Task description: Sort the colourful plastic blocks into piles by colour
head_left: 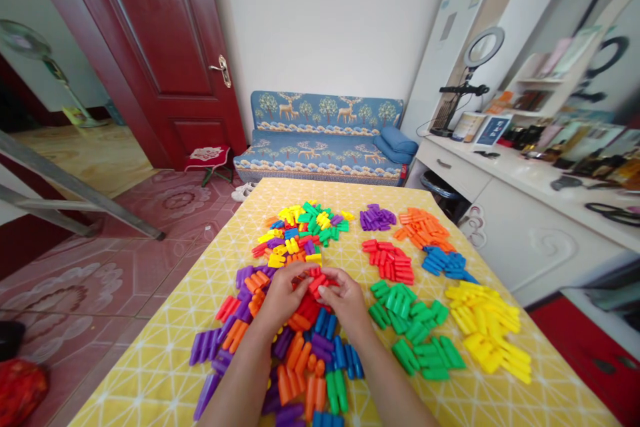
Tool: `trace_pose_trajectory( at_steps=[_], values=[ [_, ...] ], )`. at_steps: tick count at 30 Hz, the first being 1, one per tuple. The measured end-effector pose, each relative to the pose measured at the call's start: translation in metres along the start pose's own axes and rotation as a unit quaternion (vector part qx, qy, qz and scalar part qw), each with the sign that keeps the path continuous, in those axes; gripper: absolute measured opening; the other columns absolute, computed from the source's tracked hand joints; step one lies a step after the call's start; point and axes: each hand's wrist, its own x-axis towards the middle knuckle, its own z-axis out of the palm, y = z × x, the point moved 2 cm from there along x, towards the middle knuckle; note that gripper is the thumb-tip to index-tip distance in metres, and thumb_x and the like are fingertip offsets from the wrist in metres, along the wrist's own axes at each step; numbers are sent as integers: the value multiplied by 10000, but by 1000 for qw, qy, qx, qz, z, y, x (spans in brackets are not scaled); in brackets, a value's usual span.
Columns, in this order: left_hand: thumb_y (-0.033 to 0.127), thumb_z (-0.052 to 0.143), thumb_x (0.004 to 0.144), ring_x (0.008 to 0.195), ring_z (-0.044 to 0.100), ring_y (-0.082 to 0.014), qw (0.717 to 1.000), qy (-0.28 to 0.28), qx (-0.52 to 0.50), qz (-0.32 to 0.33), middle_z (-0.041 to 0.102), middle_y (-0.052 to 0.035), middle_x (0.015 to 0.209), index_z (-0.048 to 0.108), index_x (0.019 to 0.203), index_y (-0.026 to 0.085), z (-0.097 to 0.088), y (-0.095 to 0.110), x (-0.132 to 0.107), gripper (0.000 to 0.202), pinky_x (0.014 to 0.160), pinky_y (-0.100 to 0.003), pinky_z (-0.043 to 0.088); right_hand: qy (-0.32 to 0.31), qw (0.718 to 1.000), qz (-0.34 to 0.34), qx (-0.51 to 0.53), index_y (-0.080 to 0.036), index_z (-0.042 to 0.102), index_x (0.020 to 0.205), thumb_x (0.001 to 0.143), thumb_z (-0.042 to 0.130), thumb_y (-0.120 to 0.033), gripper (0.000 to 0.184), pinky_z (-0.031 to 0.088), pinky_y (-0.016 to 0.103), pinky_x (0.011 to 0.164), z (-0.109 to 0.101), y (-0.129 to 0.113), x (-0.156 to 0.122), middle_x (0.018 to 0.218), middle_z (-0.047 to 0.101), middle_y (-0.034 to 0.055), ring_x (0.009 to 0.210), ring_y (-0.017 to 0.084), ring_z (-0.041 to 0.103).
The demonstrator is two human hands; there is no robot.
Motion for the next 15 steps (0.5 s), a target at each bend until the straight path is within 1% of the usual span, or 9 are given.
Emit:
trace_pose_trajectory(
  at_steps=[2,4,5,7,9,10,12,13,15],
  values=[
    [161,564,809,892,666,-193,1000,5,-2,-13,720,-69,989,711,983,184,0,1,-1,228,816,-302,520,-4,1000,-10,-17,-187,606,1004,687,680,-274,338,543,280,652,0,2,-1,890,704,24,695,152,664],
    [182,567,813,838,670,-185,1000,8,-10,-24,723,-71,946,703,971,171,-1,0,-2,209,772,-290,524,6,998,-34,-51,-179,620,987,699,657,-261,302,542,293,688,-3,1,0,891,708,36,753,173,672],
    [187,566,814,823,669,-182,999,11,-14,-28,724,-70,934,699,973,168,-1,-1,-2,208,758,-286,524,21,996,-49,-78,-175,631,965,702,651,-265,279,539,297,696,-6,-2,1,882,709,44,778,184,672],
    [188,562,810,811,667,-180,999,21,-15,-33,722,-69,916,692,981,162,-1,-4,-2,216,742,-281,519,71,983,-83,-145,-166,655,918,709,644,-292,244,529,298,685,-17,-12,4,846,706,57,791,197,661],
    [187,560,804,802,663,-179,999,32,-9,-41,719,-68,896,688,983,157,-2,-6,-2,222,725,-277,514,143,962,-117,-199,-160,671,916,716,639,-329,264,517,294,669,-34,-24,7,829,700,65,778,197,644],
    [189,561,801,793,660,-178,998,38,-9,-45,716,-67,881,687,979,155,-2,-7,-2,221,715,-274,511,181,952,-134,-207,-157,671,950,723,632,-346,298,513,293,665,-45,-31,8,853,697,71,771,192,637],
    [198,563,796,777,656,-175,998,46,-12,-50,711,-64,854,686,960,151,-3,-7,-1,211,699,-268,507,254,936,-155,-189,-156,652,1058,740,616,-378,390,516,292,645,-69,-41,11,920,688,80,732,173,625],
    [201,563,794,771,654,-173,997,48,-13,-50,709,-62,848,685,952,151,-3,-7,0,205,696,-267,506,282,932,-155,-169,-157,639,1102,744,612,-391,428,519,291,620,-81,-44,13,935,681,82,698,163,618],
    [207,563,793,767,651,-172,997,49,-13,-51,707,-62,845,684,942,152,-3,-7,0,200,698,-269,505,317,930,-141,-119,-152,630,1122,727,629,-402,467,532,293,583,-102,-47,16,909,668,73,637,151,613]
  ],
)
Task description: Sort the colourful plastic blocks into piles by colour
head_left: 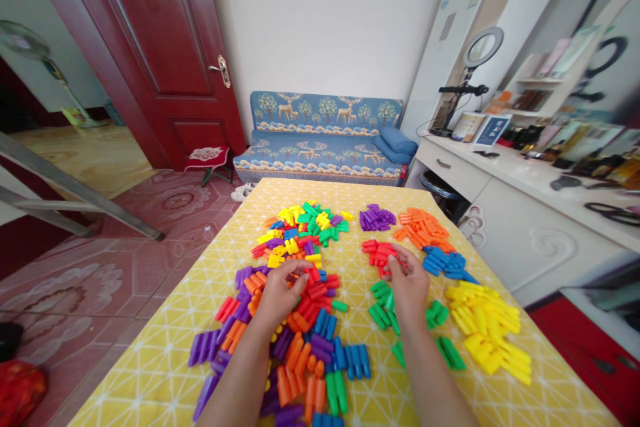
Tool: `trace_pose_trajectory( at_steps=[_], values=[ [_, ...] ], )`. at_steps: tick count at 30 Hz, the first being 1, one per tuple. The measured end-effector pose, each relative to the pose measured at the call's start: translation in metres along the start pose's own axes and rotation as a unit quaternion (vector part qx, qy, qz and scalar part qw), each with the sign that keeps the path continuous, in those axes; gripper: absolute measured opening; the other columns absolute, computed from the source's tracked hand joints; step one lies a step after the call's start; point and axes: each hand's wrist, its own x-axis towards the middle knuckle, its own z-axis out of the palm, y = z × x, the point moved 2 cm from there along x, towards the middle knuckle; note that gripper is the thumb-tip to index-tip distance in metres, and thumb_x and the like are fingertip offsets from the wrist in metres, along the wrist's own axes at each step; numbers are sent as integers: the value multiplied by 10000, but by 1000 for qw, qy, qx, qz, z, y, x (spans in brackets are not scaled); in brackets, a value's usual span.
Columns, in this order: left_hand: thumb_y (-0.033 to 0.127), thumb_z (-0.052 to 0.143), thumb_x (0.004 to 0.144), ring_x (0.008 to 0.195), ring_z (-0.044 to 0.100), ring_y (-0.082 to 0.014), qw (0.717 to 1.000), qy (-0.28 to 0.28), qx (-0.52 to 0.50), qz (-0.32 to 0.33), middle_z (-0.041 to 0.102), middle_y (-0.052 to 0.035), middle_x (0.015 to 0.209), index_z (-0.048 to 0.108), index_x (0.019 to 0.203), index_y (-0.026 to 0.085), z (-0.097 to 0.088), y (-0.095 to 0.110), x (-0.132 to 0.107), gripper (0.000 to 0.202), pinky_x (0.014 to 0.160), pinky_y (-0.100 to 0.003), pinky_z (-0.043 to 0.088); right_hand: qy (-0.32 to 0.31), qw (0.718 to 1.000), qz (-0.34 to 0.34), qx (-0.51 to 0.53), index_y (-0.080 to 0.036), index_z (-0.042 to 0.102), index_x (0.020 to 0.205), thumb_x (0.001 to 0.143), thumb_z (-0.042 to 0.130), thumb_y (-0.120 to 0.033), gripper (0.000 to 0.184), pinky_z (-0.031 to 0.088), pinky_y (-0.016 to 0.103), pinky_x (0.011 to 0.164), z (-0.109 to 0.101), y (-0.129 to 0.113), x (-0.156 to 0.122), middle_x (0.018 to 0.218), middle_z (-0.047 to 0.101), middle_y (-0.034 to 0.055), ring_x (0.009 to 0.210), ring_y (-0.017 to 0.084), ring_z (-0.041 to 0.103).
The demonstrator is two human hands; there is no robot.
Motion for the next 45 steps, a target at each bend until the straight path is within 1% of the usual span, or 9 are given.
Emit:
trace_pose_trajectory(
  at_steps=[7,14,19,22,24,28,32,38,45],
  values=[
    [200,566,785,775,657,-179,1000,-6,21,-1,716,-71,883,686,929,156,1,0,-1,193,708,-280,509,3,990,82,114,-148,602,1111,584,770,-348,588,572,345,788,-18,26,22,961,648,56,841,211,686],
    [195,582,775,760,660,-173,1000,-6,24,10,723,-57,852,704,918,172,1,4,0,189,694,-269,507,-38,991,116,61,-149,458,1357,587,784,-369,865,525,345,902,-13,37,25,1256,585,125,1116,265,593],
    [197,583,783,768,662,-177,1000,-6,25,10,727,-56,856,712,927,178,1,5,-1,195,705,-276,510,-36,994,102,36,-103,329,1442,648,739,-385,936,528,372,879,-9,25,19,1146,651,157,1094,276,611],
    [195,587,778,765,663,-177,1000,-1,21,11,727,-55,850,712,914,176,0,5,0,185,706,-279,514,-20,998,39,41,-129,353,1421,687,699,-365,845,513,406,897,-4,11,10,1175,635,165,1107,269,605],
    [197,591,776,765,665,-177,1000,3,16,8,727,-57,853,707,918,172,0,4,0,185,704,-279,517,-42,999,-6,27,-148,491,1309,719,663,-362,651,501,413,908,5,2,1,1176,635,151,1092,255,609],
    [213,594,789,781,669,-181,1000,0,12,4,728,-65,881,697,952,165,0,2,0,200,719,-283,525,-207,977,-39,-44,-167,668,988,755,604,-329,291,535,361,779,35,-5,-27,1010,688,98,880,207,656],
    [235,613,797,800,678,-187,999,-22,-32,-3,729,-73,896,686,966,158,2,2,-1,200,752,-297,535,-320,944,-40,-66,-217,648,1084,703,622,-221,382,534,272,635,62,-1,-58,1106,653,63,863,176,638],
    [253,651,786,794,691,-182,989,-61,-134,-17,734,-74,890,665,945,138,6,6,-4,197,758,-294,554,-315,935,-97,-128,-240,632,1149,695,647,-211,455,522,321,778,71,-2,-78,1134,656,46,955,204,618],
    [273,646,791,793,695,-179,993,-62,-101,-8,732,-70,894,671,962,148,8,5,-4,213,765,-299,562,-269,911,-185,-251,-215,642,1088,762,562,-204,336,485,318,830,64,-8,-62,1045,683,40,862,185,628]
  ],
)
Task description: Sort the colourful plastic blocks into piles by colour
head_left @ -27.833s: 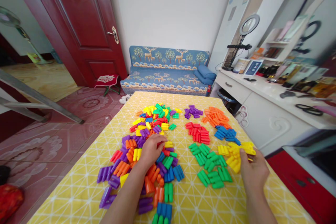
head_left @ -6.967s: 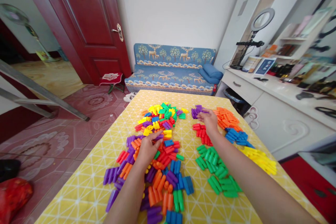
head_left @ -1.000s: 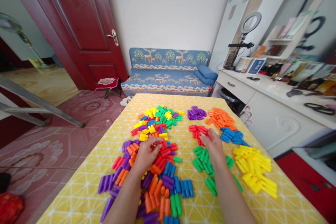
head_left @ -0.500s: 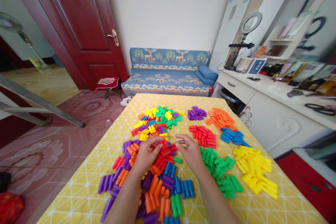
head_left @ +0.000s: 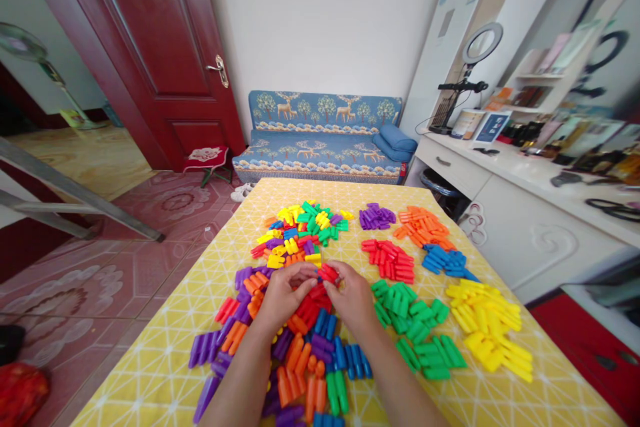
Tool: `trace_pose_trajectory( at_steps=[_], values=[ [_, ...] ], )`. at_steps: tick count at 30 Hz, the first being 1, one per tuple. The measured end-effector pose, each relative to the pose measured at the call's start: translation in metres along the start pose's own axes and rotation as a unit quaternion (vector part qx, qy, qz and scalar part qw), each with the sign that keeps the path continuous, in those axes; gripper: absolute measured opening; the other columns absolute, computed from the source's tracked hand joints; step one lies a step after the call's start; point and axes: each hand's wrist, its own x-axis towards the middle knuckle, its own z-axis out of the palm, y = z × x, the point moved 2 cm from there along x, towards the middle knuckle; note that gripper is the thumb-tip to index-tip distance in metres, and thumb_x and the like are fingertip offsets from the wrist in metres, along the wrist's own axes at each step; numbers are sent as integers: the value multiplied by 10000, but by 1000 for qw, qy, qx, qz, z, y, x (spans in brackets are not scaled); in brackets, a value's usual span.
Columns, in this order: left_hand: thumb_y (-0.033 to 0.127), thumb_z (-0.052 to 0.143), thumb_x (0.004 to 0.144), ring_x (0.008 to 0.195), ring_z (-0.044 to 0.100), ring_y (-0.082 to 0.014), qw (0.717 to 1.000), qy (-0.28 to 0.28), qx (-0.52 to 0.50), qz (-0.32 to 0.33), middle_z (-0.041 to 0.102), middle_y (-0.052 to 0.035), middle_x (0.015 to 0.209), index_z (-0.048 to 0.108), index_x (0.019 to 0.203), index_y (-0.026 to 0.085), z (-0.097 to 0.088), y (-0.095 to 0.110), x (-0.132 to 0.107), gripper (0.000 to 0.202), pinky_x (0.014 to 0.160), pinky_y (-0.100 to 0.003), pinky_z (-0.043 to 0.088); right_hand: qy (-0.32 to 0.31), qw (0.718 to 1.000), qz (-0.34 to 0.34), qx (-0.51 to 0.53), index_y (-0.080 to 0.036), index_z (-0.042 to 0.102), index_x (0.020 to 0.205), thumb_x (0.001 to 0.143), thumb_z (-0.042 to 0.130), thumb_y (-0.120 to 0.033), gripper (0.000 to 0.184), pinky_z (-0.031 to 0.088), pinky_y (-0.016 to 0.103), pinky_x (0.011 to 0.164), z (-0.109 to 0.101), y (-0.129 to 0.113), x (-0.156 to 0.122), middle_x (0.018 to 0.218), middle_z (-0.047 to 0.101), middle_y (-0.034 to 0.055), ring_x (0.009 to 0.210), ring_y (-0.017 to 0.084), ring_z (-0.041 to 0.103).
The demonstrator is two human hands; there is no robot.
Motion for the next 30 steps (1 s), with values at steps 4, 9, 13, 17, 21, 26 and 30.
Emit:
trace_pose_trajectory(
  at_steps=[4,9,13,17,21,26,30],
  values=[
    [277,639,792,818,701,-195,999,22,29,-3,736,-79,898,682,971,151,-1,0,0,223,771,-313,565,45,991,25,-121,-186,646,1107,769,515,-168,363,484,316,778,-20,28,10,1028,681,74,769,184,619],
    [278,638,793,841,703,-210,999,24,48,-5,740,-94,929,698,951,144,-1,4,0,215,793,-331,565,71,964,53,-253,-169,653,1133,756,512,-112,407,467,326,810,-35,50,11,1073,645,127,909,234,618],
    [268,627,803,875,697,-218,998,22,59,2,740,-98,948,706,937,147,-1,4,0,197,817,-338,559,93,972,40,-213,-154,638,1138,797,493,-148,370,468,323,849,-32,42,9,1143,596,127,984,232,598],
    [287,625,805,859,694,-212,998,29,61,9,741,-87,930,713,925,153,-2,1,0,200,805,-332,558,3,986,63,-156,-162,679,1000,802,494,-160,271,487,292,762,-18,43,8,969,662,84,780,184,631],
    [285,619,810,826,694,-198,997,34,69,12,742,-73,906,715,912,158,-2,-1,1,189,778,-305,553,29,980,63,-188,-133,658,1083,774,530,-156,335,467,336,893,-14,53,5,1121,627,141,999,240,608],
    [286,610,819,785,690,-183,996,33,77,19,743,-57,877,723,894,170,-2,1,2,179,745,-275,540,40,987,29,-152,-138,641,1124,781,522,-145,363,419,386,1004,-7,55,3,1194,598,143,1132,250,548],
    [286,602,819,711,678,-171,996,35,82,15,734,-47,790,723,860,161,-3,5,1,179,674,-250,522,30,994,10,-107,-126,647,1107,790,507,-131,346,427,369,1002,0,50,0,1168,609,138,1128,232,549]
  ],
)
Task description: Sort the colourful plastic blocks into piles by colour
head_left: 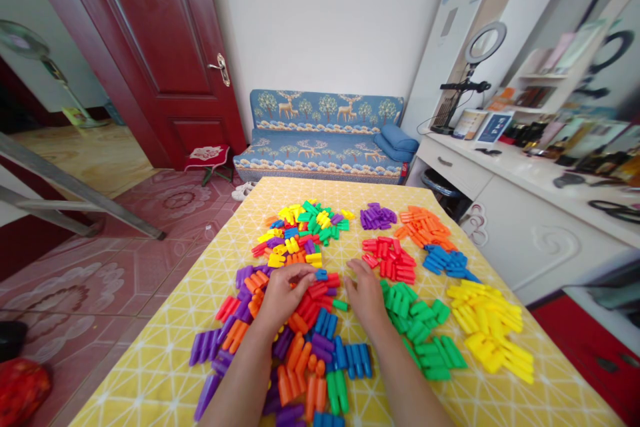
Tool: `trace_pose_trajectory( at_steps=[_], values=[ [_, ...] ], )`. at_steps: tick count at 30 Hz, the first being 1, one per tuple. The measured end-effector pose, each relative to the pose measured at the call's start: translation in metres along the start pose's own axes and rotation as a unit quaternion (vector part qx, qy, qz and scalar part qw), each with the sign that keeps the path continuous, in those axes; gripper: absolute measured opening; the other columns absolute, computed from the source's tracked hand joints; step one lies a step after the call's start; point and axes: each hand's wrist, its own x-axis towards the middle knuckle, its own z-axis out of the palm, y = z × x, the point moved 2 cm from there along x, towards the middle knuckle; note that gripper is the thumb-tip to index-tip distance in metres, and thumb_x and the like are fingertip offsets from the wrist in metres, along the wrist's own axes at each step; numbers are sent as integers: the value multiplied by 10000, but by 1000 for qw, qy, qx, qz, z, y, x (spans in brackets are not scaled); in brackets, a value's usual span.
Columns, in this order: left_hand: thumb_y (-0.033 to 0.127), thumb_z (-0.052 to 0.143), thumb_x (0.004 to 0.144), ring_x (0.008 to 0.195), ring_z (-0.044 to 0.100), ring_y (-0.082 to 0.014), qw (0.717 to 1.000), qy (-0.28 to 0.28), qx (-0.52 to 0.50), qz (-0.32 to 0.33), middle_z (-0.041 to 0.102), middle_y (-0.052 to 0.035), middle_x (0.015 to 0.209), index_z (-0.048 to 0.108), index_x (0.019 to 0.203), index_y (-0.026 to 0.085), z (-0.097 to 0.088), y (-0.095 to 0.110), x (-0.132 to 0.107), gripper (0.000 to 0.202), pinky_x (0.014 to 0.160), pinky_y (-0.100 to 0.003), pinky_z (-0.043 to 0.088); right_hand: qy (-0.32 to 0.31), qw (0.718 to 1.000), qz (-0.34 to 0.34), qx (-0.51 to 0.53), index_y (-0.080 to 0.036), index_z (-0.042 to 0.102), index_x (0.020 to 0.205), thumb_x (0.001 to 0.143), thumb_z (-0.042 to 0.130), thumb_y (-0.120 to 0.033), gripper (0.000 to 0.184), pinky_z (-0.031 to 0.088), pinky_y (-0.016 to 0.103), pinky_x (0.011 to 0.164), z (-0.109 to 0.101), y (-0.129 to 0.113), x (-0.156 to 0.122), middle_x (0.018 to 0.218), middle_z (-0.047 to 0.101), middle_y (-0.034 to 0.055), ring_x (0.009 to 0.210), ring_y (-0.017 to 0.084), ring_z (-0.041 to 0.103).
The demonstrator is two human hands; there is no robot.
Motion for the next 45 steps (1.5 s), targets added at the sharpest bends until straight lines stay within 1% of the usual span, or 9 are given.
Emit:
trace_pose_trajectory(
  at_steps=[6,10,16,20,28,32,36,40,45],
  values=[
    [339,551,852,535,598,-147,998,41,53,-17,652,-15,586,704,840,146,-3,0,-1,247,539,-237,457,-24,999,-7,-42,-155,662,1100,784,517,-114,350,418,380,1003,2,-8,-4,1180,621,123,1139,246,539],
    [287,545,850,710,640,-170,989,93,115,21,697,-51,781,703,847,164,-3,-2,1,200,650,-257,489,-39,998,-7,-56,-163,659,1123,790,485,-92,383,409,359,1005,1,-16,-7,1165,634,111,1131,241,543],
    [213,534,829,914,632,-202,985,100,133,50,671,-93,990,697,958,168,1,-9,4,213,767,-307,519,-31,999,-16,-6,-113,593,1233,777,382,-26,510,412,333,998,6,-23,-11,1216,604,125,1132,211,538],
    [219,560,805,909,643,-209,991,98,88,16,684,-91,989,710,962,173,-1,-6,5,222,761,-315,529,-48,995,-79,42,-160,680,1084,737,395,2,477,410,338,976,13,-20,-11,1084,667,81,1052,211,545],
    [316,619,790,851,684,-211,989,36,-133,-52,733,-90,929,702,978,139,-9,33,27,271,747,-303,544,-39,992,-68,94,-169,696,986,692,417,15,445,432,353,908,13,-15,-9,992,681,89,979,223,559],
    [97,485,794,955,660,-215,997,-6,71,40,725,-81,1016,721,990,168,-11,29,56,315,859,-344,518,-40,992,-77,93,-166,689,986,684,414,21,450,433,356,897,14,-15,-10,988,676,86,975,226,553],
    [-63,457,659,1067,603,-240,945,-101,291,112,701,-68,1116,714,1059,205,-6,4,75,545,954,-376,458,-34,992,-85,89,-168,684,997,715,406,7,433,427,363,919,16,-12,-10,1018,670,86,995,224,548],
    [-84,467,612,1020,599,-226,903,-174,361,151,710,-52,1087,708,1066,218,1,-11,80,596,918,-347,458,-31,992,-83,94,-176,675,1023,698,412,0,454,427,362,932,17,-11,-10,1039,671,76,1008,218,549],
    [-52,487,657,1026,587,-220,876,-192,412,163,695,-68,1057,705,1058,222,1,-8,83,533,900,-321,447,-29,993,-65,91,-188,647,1066,558,454,-13,571,427,368,943,13,-15,-11,1055,663,62,1011,219,565]
  ],
)
